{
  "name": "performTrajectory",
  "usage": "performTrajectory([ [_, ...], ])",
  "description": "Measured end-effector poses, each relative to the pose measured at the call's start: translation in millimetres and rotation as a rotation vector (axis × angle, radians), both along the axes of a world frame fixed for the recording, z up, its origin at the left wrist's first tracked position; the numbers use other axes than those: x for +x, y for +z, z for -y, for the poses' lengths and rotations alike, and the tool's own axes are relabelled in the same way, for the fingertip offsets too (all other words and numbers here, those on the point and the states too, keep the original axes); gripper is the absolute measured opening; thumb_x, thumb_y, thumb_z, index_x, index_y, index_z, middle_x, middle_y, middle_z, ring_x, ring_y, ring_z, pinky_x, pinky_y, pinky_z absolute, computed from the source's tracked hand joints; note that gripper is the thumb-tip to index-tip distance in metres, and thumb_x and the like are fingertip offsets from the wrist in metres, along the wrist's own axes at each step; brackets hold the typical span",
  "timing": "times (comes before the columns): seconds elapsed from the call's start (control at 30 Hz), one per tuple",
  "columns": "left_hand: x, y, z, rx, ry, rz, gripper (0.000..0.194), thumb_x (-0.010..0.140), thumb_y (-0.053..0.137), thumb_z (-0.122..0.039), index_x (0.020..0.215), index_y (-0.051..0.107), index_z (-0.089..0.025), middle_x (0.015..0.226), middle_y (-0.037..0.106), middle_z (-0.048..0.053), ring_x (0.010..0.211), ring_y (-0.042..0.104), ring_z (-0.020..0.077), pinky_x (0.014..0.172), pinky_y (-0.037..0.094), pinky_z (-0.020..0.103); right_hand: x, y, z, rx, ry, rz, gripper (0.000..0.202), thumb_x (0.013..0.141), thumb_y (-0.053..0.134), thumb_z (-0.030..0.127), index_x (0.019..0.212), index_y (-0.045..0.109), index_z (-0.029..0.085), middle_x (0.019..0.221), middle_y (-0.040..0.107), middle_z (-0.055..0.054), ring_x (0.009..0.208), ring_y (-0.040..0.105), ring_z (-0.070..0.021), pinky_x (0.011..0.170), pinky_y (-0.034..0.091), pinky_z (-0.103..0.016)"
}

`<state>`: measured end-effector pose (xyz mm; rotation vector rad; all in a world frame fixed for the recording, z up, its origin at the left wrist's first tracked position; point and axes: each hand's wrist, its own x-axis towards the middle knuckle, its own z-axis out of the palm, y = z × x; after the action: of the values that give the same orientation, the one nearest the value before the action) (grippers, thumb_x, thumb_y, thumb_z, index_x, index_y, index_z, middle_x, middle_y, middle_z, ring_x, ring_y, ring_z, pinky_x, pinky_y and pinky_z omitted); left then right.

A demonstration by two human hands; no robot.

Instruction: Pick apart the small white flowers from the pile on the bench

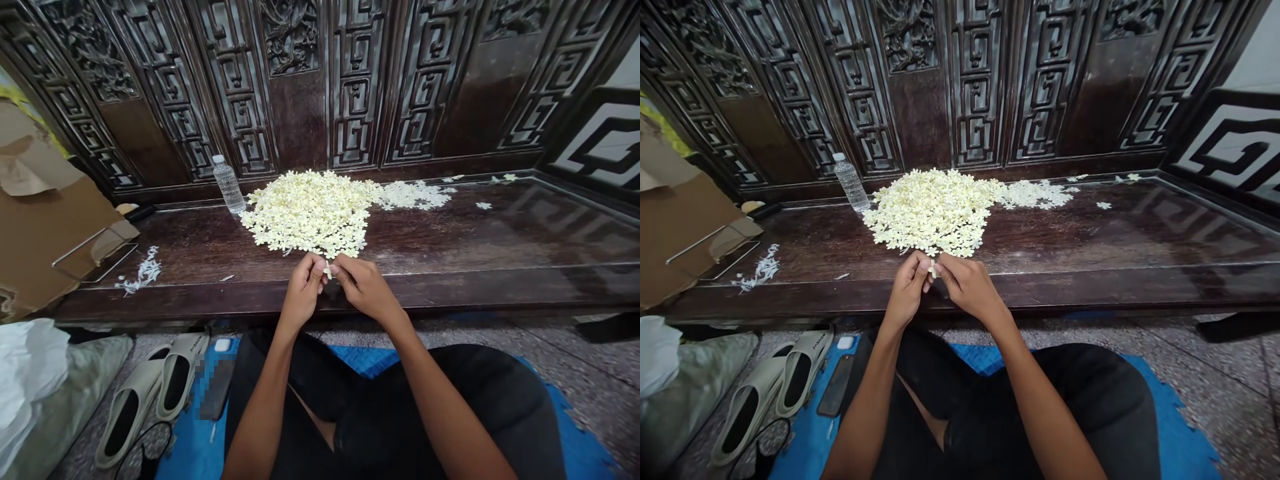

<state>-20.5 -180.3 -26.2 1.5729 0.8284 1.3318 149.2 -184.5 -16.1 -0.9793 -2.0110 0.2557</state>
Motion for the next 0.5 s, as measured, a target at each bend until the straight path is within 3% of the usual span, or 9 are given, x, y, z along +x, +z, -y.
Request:
performTrajectory([
  [0.27,1.4,2.9,2.4,0.007,0.039,-0.03,0.043,0.105,0.048,-0.06,0.087,0.051,-0.022,0.071,0.049,-0.003,0.061,0.044,0.0109,0.061,0.039,0.027,-1.5,4.8,3.1,-0.015,-0.065,0.058,0.024,0.112,0.044,0.037,0.097,0.058,0.024,0.08,0.066,-0.002,0.069,0.059,-0.0193,0.067,0.035,-0.03],
  [0.5,0.6,2.4,2.7,-0.009,-0.003,-0.015,0.039,0.105,0.052,-0.058,0.091,0.055,-0.021,0.076,0.054,-0.002,0.06,0.048,0.0095,0.061,0.04,0.025,-0.6,4.1,3.3,0.017,-0.022,-0.027,0.026,0.111,0.046,0.032,0.09,0.057,0.023,0.081,0.066,-0.004,0.071,0.06,-0.0192,0.07,0.039,-0.031],
])
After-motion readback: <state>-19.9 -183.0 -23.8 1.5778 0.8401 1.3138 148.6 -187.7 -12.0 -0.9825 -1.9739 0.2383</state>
